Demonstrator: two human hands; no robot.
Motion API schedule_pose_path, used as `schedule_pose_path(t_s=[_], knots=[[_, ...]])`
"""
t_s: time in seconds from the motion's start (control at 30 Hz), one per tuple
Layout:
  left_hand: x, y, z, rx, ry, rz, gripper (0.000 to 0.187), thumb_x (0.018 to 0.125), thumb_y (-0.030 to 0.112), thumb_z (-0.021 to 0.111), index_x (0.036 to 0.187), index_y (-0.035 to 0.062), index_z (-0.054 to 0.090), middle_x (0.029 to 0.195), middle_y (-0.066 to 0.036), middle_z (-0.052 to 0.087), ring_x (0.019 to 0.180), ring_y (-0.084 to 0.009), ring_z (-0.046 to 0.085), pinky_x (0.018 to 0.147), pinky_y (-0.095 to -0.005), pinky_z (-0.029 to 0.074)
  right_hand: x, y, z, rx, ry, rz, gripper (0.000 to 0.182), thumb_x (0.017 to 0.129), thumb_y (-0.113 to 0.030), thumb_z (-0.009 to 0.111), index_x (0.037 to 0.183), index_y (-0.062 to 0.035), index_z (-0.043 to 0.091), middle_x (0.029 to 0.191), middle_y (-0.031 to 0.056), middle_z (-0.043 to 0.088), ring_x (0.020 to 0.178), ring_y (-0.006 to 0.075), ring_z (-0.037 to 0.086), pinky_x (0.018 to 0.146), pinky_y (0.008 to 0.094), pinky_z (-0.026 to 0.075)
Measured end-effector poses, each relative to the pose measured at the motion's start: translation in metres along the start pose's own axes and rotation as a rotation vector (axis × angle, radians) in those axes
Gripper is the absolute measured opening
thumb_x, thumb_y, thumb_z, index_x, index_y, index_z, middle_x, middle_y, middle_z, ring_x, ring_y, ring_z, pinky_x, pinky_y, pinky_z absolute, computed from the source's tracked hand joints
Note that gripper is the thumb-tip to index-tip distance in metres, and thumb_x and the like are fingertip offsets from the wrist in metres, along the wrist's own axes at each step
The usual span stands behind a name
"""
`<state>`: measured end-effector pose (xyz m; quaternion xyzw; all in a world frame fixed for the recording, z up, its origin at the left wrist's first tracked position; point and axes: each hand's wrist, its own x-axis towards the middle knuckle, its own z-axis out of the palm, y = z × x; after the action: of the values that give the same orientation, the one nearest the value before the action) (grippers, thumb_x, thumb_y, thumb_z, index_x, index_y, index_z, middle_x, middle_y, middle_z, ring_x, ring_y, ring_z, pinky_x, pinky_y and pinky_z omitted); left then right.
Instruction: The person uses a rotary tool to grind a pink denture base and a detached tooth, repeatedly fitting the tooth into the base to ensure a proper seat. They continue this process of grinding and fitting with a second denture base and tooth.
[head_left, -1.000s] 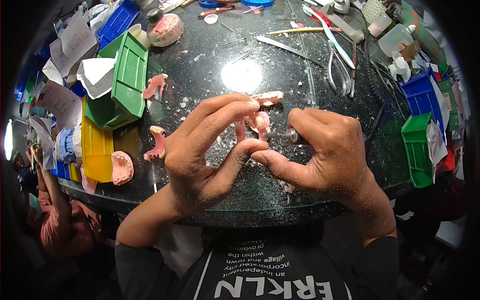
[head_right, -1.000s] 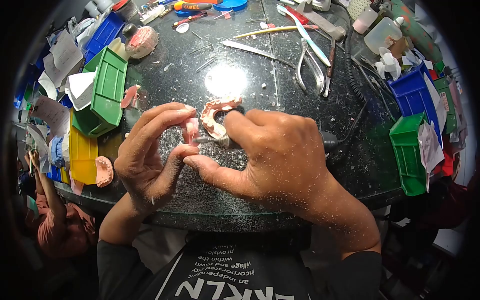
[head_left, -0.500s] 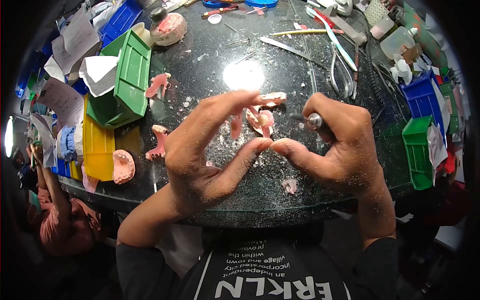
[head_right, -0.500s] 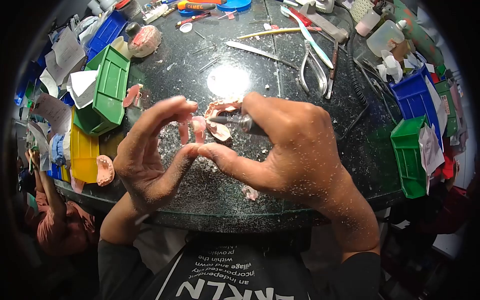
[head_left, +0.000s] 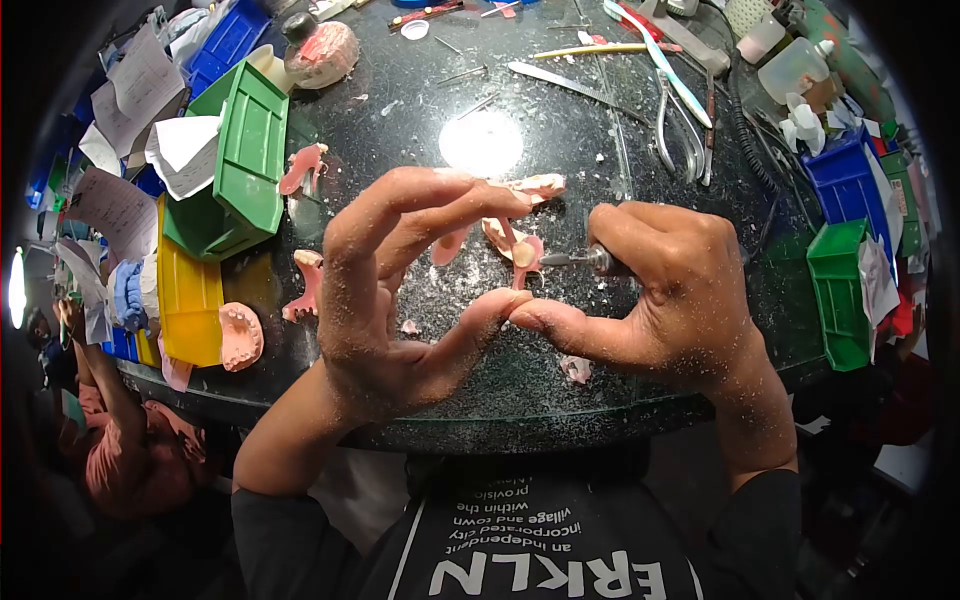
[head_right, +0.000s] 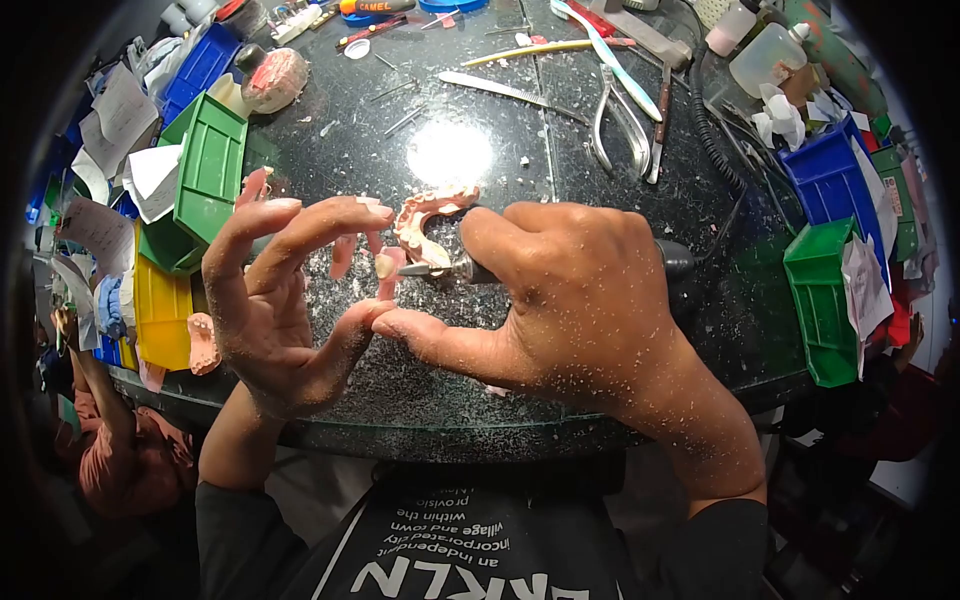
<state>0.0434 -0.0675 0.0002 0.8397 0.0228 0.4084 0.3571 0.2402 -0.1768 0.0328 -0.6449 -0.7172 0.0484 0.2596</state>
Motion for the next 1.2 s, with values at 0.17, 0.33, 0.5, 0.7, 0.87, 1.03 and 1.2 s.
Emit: schedule_pose_path(t_s=[0.17, 0.33, 0.5, 0.7, 0.87, 1.03, 1.2], knots=[[0.001, -0.003, -0.001, 0.008, -0.024, 0.029, 0.076, 0.084, 0.004, 0.074, 0.139, -0.0048, 0.022, 0.123, -0.028, 0.056, 0.111, -0.0336, 0.063, 0.092, -0.0412, 0.053, 0.0, 0.001, 0.0, 0.003, -0.011, 0.001, 0.065, 0.071, -0.06, 0.079, 0.059, -0.0065, 0.045, 0.051, 0.0033, 0.039, 0.042, 0.0144, 0.04, 0.041, 0.0326, 0.031], [0.001, -0.001, -0.003, 0.017, -0.053, 0.011, 0.078, 0.084, 0.005, 0.074, 0.139, -0.0031, 0.021, 0.123, -0.028, 0.056, 0.111, -0.0336, 0.063, 0.092, -0.0412, 0.054, -0.002, 0.002, 0.003, -0.003, -0.008, -0.023, 0.067, 0.072, -0.063, 0.077, 0.058, -0.0064, 0.044, 0.051, 0.003, 0.038, 0.042, 0.0139, 0.04, 0.04, 0.0323, 0.031], [0.002, -0.002, -0.005, 0.029, -0.079, 0.01, 0.077, 0.085, 0.007, 0.074, 0.139, -0.0026, 0.02, 0.124, -0.027, 0.056, 0.111, -0.0336, 0.063, 0.091, -0.0412, 0.055, -0.002, 0.003, 0.003, -0.018, -0.017, -0.037, 0.068, 0.071, -0.064, 0.077, 0.057, -0.0064, 0.044, 0.051, 0.0028, 0.038, 0.042, 0.0139, 0.04, 0.04, 0.032, 0.031], [-0.006, 0.0, 0.0, 0.042, 0.014, -0.133, 0.077, 0.086, 0.028, 0.076, 0.137, 0.0035, 0.024, 0.111, -0.02, 0.069, 0.11, -0.0301, 0.065, 0.117, -0.0526, 0.015, -0.001, 0.003, 0.003, -0.019, -0.014, -0.042, 0.066, 0.07, -0.063, 0.078, 0.058, -0.0063, 0.046, 0.051, 0.0028, 0.039, 0.042, 0.015, 0.042, 0.04, 0.0323, 0.032], [-0.004, -0.001, -0.005, 0.149, -0.055, -0.079, 0.077, 0.086, 0.027, 0.076, 0.138, 0.0028, 0.023, 0.111, -0.02, 0.069, 0.111, -0.0309, 0.065, 0.118, -0.0531, 0.014, -0.001, 0.003, 0.005, -0.03, -0.015, -0.039, 0.068, 0.07, -0.065, 0.077, 0.058, -0.0059, 0.046, 0.051, 0.0031, 0.039, 0.041, 0.0154, 0.042, 0.04, 0.0324, 0.032], [-0.004, -0.001, -0.007, 0.167, -0.077, -0.073, 0.077, 0.087, 0.027, 0.075, 0.138, 0.0025, 0.023, 0.112, -0.019, 0.069, 0.112, -0.0312, 0.065, 0.118, -0.0541, 0.011, -0.001, 0.003, 0.003, -0.029, -0.045, -0.027, 0.068, 0.071, -0.066, 0.075, 0.058, -0.0057, 0.046, 0.051, 0.0035, 0.04, 0.042, 0.0154, 0.043, 0.04, 0.0324, 0.032], [-0.003, 0.001, -0.008, 0.181, -0.093, -0.079, 0.077, 0.086, 0.026, 0.075, 0.138, 0.0023, 0.023, 0.112, -0.019, 0.069, 0.112, -0.031, 0.065, 0.118, -0.0548, 0.011, -0.001, 0.002, 0.002, -0.064, -0.082, -0.016, 0.065, 0.071, -0.064, 0.076, 0.06, -0.0055, 0.049, 0.053, 0.004, 0.042, 0.043, 0.0161, 0.045, 0.041, 0.0325, 0.034]])
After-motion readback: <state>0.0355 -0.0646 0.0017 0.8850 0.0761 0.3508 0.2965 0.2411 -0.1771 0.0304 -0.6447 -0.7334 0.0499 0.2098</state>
